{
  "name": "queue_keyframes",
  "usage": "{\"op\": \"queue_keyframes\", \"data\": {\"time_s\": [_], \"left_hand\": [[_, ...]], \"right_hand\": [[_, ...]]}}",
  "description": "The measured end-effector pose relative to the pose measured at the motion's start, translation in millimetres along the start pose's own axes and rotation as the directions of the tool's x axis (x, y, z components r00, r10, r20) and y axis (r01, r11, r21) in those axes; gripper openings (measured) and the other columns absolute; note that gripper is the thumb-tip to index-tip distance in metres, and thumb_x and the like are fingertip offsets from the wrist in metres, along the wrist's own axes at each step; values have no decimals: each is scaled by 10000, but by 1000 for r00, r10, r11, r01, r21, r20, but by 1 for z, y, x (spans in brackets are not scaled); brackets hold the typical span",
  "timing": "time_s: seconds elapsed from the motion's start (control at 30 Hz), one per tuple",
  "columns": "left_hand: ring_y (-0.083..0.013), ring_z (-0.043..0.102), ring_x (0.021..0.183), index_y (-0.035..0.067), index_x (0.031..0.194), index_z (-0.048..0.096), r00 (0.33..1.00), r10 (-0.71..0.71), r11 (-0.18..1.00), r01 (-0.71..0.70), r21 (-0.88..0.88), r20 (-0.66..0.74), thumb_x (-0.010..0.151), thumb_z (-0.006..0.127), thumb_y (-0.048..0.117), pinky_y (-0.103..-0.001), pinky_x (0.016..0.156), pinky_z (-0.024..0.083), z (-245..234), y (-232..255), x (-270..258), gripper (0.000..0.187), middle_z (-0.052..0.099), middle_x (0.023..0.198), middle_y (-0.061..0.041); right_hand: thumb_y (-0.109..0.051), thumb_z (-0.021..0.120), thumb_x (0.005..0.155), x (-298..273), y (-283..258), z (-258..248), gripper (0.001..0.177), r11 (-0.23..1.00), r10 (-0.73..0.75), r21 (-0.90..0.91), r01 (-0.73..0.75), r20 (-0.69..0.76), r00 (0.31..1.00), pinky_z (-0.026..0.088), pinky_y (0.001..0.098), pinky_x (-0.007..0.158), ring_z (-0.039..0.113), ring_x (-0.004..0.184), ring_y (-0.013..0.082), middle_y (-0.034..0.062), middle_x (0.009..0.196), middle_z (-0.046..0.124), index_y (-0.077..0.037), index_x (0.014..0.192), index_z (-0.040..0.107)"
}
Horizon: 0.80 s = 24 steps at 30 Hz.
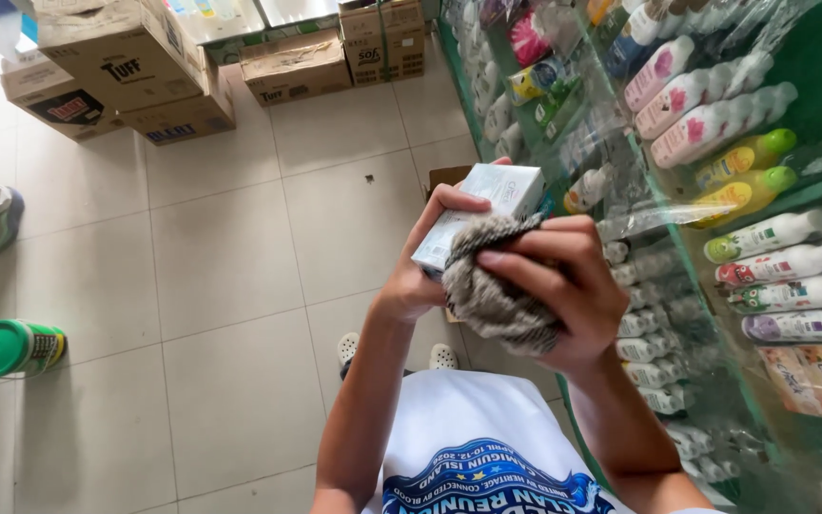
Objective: The person sits on the floor and wipes a small white box with a cloth. They then place the box into a cardboard carton and arrange similar boxes on a nearby shelf.
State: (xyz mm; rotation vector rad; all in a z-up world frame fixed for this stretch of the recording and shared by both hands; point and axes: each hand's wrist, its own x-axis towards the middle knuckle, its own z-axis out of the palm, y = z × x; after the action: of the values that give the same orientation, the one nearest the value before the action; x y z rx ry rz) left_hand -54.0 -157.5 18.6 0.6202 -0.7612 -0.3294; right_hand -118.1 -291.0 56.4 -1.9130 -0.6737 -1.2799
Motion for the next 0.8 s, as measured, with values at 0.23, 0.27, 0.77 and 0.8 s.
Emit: {"op": "queue_keyframes", "data": {"time_s": [0.23,0.27,0.77,0.8], "left_hand": [[-281,386,1471,81,1243,503,999,32,999,-32,-10,32,668,966,143,-447,1188,316,-2,-7,-2,740,317,1615,-222],[-298,404,1447,32,1243,477,1000,8,1000,-8,-28,29,655,963,147,-467,1182,326,-3,-6,-2,772,327,1580,-255],[-312,428,1420,17,1229,474,998,39,998,-37,-40,51,629,963,88,-441,1159,354,6,-7,-2,778,346,1550,-270],[-284,416,1444,67,1234,497,996,62,996,-58,-65,58,660,966,134,-412,1161,360,7,-6,3,744,316,1603,-240]], "right_hand": [[-301,688,989,7,13,-5,344,998,-9,-63,8,-25,1000,552,502,783,619,797,337,176,954,639,15,1071,798],[-345,711,962,3,7,-3,363,1000,-4,-15,3,-20,1000,556,474,791,627,794,319,164,952,663,-2,1022,814],[-327,731,986,13,18,-10,382,998,-15,-64,14,-15,1000,545,515,814,623,838,353,182,985,633,32,1097,792],[-357,704,991,13,15,-6,399,999,-21,-50,20,-28,999,554,496,809,626,817,344,177,970,644,25,1060,793]]}}
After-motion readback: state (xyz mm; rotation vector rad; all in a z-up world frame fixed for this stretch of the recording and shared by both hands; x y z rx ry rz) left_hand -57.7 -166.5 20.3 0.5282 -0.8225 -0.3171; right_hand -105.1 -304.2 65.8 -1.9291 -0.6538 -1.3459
